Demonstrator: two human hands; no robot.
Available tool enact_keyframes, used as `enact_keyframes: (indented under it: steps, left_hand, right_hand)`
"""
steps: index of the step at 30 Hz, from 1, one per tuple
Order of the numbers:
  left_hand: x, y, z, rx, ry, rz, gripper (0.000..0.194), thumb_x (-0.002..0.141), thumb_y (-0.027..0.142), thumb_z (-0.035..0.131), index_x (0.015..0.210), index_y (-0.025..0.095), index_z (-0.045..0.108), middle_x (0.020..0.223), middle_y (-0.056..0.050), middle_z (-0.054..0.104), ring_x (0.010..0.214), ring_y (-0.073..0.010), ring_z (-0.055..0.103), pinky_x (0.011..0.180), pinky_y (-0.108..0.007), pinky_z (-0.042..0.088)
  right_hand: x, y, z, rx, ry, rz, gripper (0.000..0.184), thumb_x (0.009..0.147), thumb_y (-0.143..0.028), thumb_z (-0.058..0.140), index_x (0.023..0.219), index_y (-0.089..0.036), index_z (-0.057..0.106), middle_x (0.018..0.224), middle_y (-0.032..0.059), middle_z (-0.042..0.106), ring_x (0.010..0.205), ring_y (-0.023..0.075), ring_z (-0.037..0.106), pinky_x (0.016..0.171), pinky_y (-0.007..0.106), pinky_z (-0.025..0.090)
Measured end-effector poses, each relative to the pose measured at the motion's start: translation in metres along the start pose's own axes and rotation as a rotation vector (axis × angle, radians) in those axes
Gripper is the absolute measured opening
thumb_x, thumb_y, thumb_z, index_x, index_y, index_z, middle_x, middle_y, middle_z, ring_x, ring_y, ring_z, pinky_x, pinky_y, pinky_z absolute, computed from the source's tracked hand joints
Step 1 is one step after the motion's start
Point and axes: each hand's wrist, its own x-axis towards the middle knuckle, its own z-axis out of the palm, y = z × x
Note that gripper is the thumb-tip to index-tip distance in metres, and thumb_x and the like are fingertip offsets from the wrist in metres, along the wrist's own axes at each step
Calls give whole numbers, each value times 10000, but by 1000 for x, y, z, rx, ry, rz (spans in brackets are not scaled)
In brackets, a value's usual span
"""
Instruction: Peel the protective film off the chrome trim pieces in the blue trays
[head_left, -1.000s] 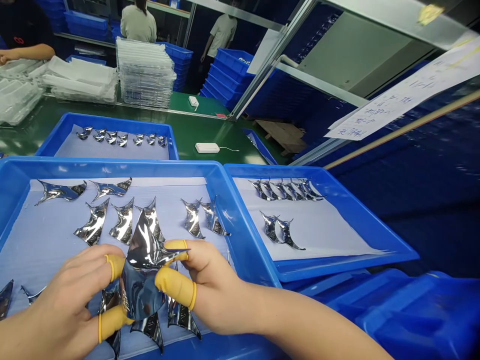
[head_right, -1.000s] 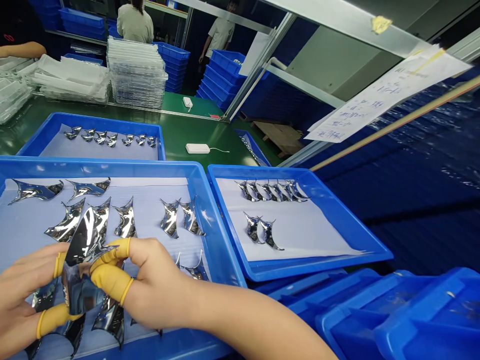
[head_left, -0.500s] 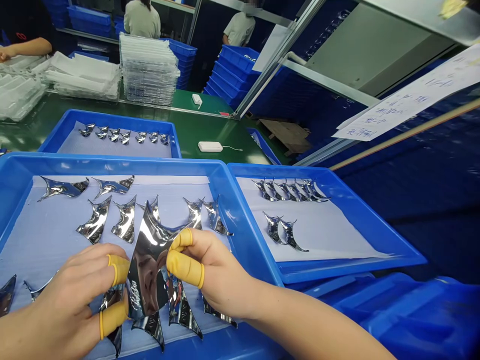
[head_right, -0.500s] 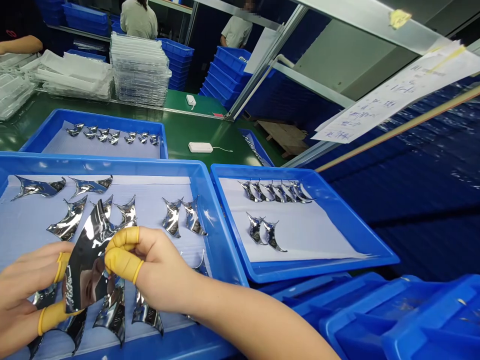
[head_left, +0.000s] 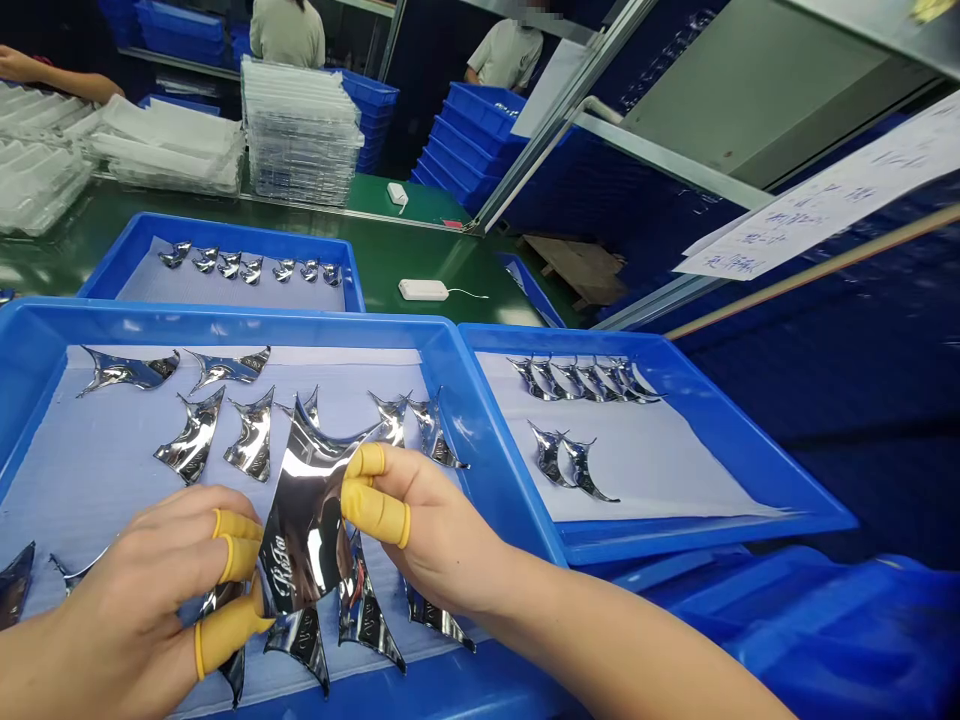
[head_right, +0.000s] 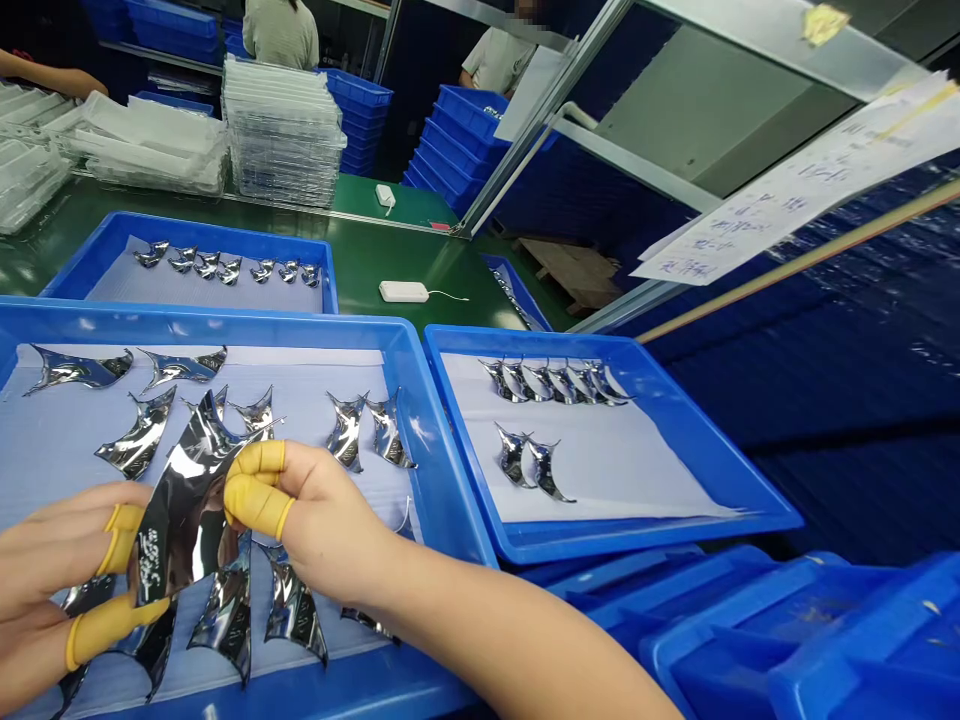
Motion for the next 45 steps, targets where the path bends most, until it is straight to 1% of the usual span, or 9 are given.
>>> enact_keyframes:
  steps: [5, 11, 16, 21, 27, 31, 37, 40, 45]
  left_hand:
    - [-1, 3, 4, -38, 30, -47, 187, 888, 105, 578, 795, 223, 468, 716, 10, 569, 701, -146, 581, 786, -279, 562]
    - [-4, 7, 9, -120, 48, -79, 131, 884, 118, 599, 828, 225, 545, 710, -4, 612, 730, -174, 617, 744, -302, 562]
    - [-3, 12, 8, -213, 106, -74, 172, 890, 92, 582, 1003, 220, 602, 734, -10, 653, 707, -176, 629, 699, -308, 562]
    - [-1, 19, 6, -268, 154, -73, 220, 895, 88, 595, 1067, 223, 592, 730, -1, 650, 729, -174, 632, 713, -313, 567]
    - [-10, 19, 4, -302, 90, -161, 224, 903, 74, 593, 1085, 205, 596, 804, -7, 654, 815, -141, 608, 750, -240, 555]
    - [-12, 19, 3, -301, 57, -201, 208, 903, 63, 577, 1045, 214, 595, 802, -6, 640, 781, -135, 585, 704, -227, 545]
    - [-2, 16, 0, -165, 44, -173, 156, 888, 79, 554, 846, 226, 583, 701, 7, 614, 715, -153, 609, 726, -276, 574]
    - [2, 8, -2, -110, 20, -168, 190, 880, 69, 512, 835, 227, 608, 704, 8, 639, 687, -140, 626, 714, -252, 588]
    - [3, 0, -6, -287, 58, -402, 180, 920, 191, 534, 984, 275, 680, 798, 26, 734, 675, -124, 700, 615, -175, 594]
  right_hand:
    - [1, -1, 1, 50, -43, -2, 380, 727, -435, 860, 728, -160, 598, 633, -48, 599, 529, 82, 569, 578, 245, 446]
    - [8, 1, 2, 44, -35, 44, 427, 694, -474, 865, 657, -153, 587, 577, -32, 611, 536, 92, 559, 583, 248, 411]
    - [22, 21, -2, 192, -4, 172, 498, 569, -423, 942, 615, -160, 521, 563, -62, 604, 510, 59, 515, 576, 218, 367]
    - [33, 40, -1, 282, -48, 323, 565, 448, -405, 990, 620, -147, 518, 616, -56, 609, 565, 66, 529, 627, 222, 408]
    - [34, 47, 0, 295, -48, 394, 545, 471, -395, 990, 668, -146, 547, 606, -54, 594, 570, 75, 523, 626, 225, 423]
    - [34, 43, -1, 278, -66, 351, 517, 499, -401, 981, 689, -142, 575, 607, -51, 606, 551, 72, 518, 592, 214, 408]
    - [29, 17, -7, 162, -116, 105, 479, 618, -447, 923, 637, -158, 542, 576, -38, 619, 514, 75, 530, 558, 215, 390]
    - [24, 7, -8, 38, -158, 30, 472, 686, -499, 873, 624, -163, 546, 558, -37, 619, 505, 86, 558, 541, 223, 411]
    - [16, 3, -6, -37, -175, 3, 451, 719, -518, 838, 666, -182, 542, 543, -83, 550, 485, 90, 578, 532, 232, 437]
